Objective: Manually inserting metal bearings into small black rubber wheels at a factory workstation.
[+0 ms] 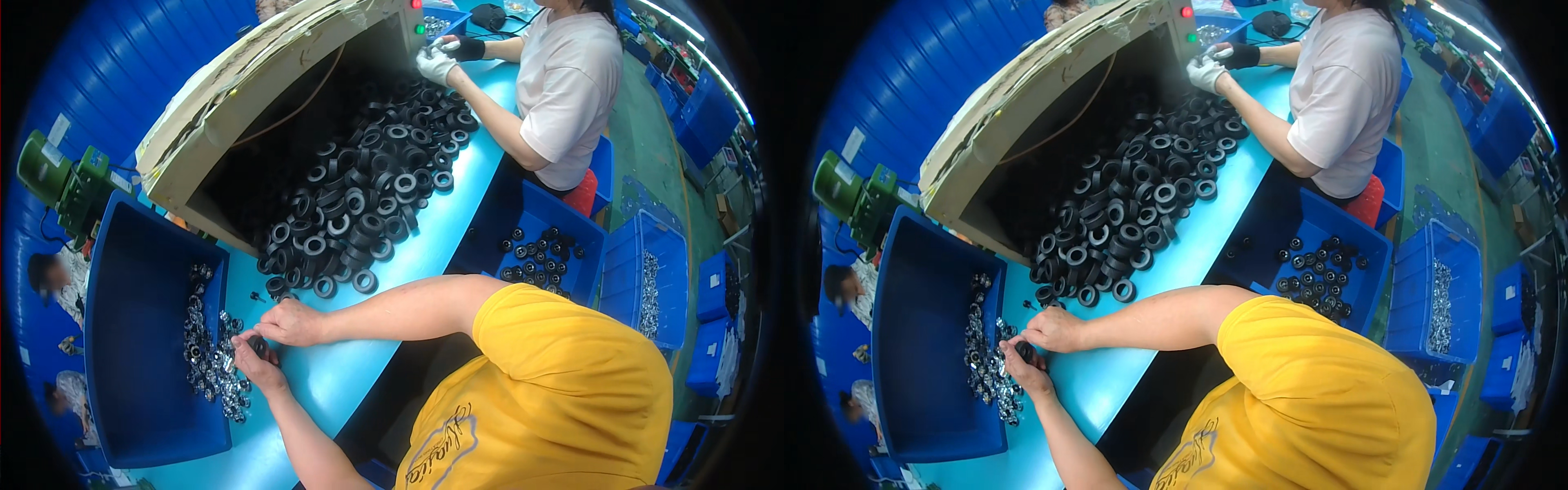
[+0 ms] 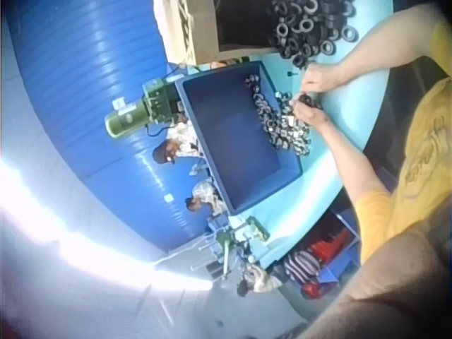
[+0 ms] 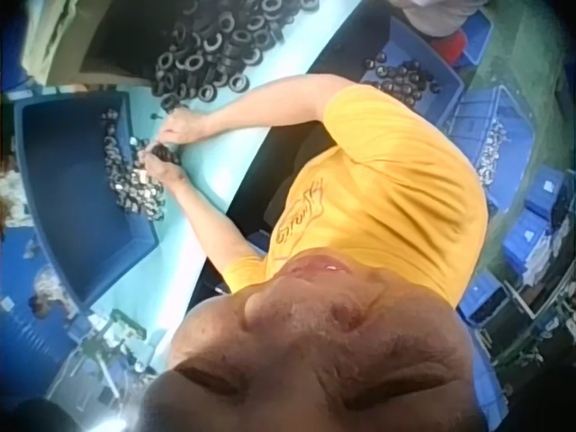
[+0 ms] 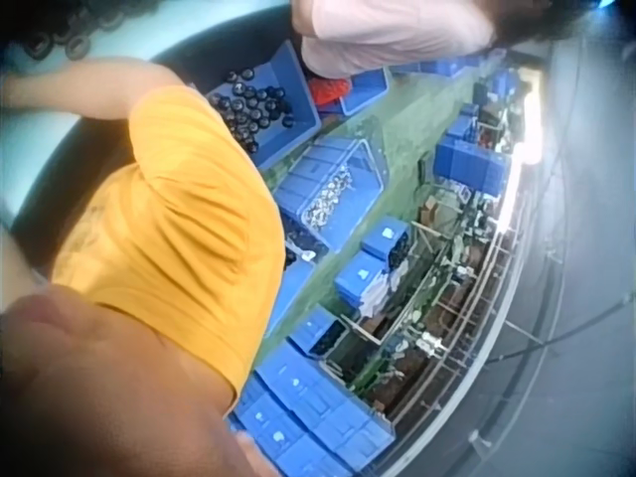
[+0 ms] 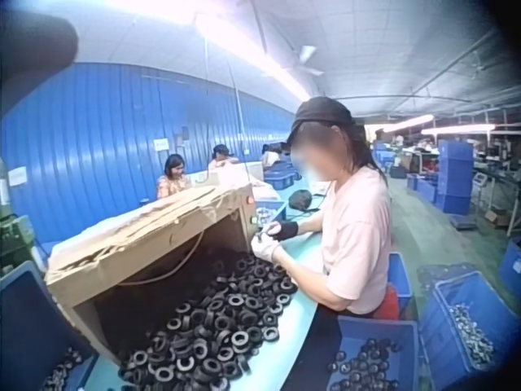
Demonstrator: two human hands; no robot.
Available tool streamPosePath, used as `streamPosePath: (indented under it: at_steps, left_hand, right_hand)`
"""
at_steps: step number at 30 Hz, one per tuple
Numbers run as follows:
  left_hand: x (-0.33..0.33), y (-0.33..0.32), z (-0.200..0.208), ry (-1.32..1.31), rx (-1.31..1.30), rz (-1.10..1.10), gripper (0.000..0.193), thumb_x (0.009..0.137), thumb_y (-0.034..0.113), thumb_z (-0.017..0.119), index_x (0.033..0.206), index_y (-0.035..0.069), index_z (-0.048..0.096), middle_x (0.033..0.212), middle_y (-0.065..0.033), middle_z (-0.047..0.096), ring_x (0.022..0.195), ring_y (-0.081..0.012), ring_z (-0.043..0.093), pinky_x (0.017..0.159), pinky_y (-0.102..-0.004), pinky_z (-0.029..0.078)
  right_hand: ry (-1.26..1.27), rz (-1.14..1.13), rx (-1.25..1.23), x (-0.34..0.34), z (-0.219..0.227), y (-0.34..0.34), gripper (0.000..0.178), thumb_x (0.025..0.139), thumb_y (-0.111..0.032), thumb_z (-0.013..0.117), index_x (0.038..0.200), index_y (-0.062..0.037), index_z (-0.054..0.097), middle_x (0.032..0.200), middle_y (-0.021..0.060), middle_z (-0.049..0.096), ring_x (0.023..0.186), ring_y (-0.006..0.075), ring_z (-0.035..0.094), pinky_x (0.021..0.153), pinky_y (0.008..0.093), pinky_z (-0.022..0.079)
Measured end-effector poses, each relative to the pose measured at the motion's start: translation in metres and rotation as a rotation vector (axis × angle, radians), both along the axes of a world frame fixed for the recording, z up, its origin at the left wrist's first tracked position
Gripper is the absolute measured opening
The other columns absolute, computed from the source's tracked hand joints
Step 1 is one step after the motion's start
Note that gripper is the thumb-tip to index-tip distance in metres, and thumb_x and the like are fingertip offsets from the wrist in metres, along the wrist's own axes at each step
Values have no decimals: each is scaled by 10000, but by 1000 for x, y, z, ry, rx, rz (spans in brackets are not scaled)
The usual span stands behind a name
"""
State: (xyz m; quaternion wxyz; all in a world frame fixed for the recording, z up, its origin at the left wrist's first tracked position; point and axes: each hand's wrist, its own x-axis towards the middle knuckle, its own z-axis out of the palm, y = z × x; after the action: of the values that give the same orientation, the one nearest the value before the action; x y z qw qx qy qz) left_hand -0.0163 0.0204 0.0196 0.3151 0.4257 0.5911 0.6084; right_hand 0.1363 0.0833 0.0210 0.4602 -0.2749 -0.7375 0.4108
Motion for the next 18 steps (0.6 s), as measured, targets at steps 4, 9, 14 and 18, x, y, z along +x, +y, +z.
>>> streamPosePath:
  at_steps: [4, 9, 14, 18]
  left_hand:
    - [1, 1, 0, 22, 2, -12, 634, 1105, 606, 421, 923, 47, 659, 682, 27, 470, 548, -61, 400, 456, -233, 286]
    - [-2, 4, -4, -12, 30, -52, 587, 1100, 577, 479, 919, 48, 658, 685, 33, 469, 531, -59, 394, 451, -228, 283]
    - [-10, -4, -9, -50, 32, -57, 551, 1105, 537, 508, 887, 49, 646, 667, 39, 425, 497, -52, 375, 434, -226, 271]
    - [1, 0, 1, -5, 41, -74, 552, 1108, 534, 497, 872, 54, 631, 629, 42, 402, 495, -47, 356, 431, -231, 268]
  right_hand:
    - [-1, -6, 7, 1, -1, 1, 383, 1003, -300, 581, 778, -22, 720, 741, 222, 690, 694, 429, 671, 676, 506, 514]
    - [-131, 86, 59, 19, 20, -7, 386, 987, -289, 603, 724, -21, 690, 708, 204, 689, 658, 411, 674, 658, 494, 533]
    - [-319, -92, 539, 96, 125, 27, 260, 930, -332, 674, 892, -88, 756, 885, 132, 731, 878, 359, 694, 831, 486, 547]
    - [-714, -453, 568, 181, 124, 159, 482, 960, -473, 574, 1144, -88, 799, 1168, 117, 766, 1105, 358, 702, 927, 504, 557]
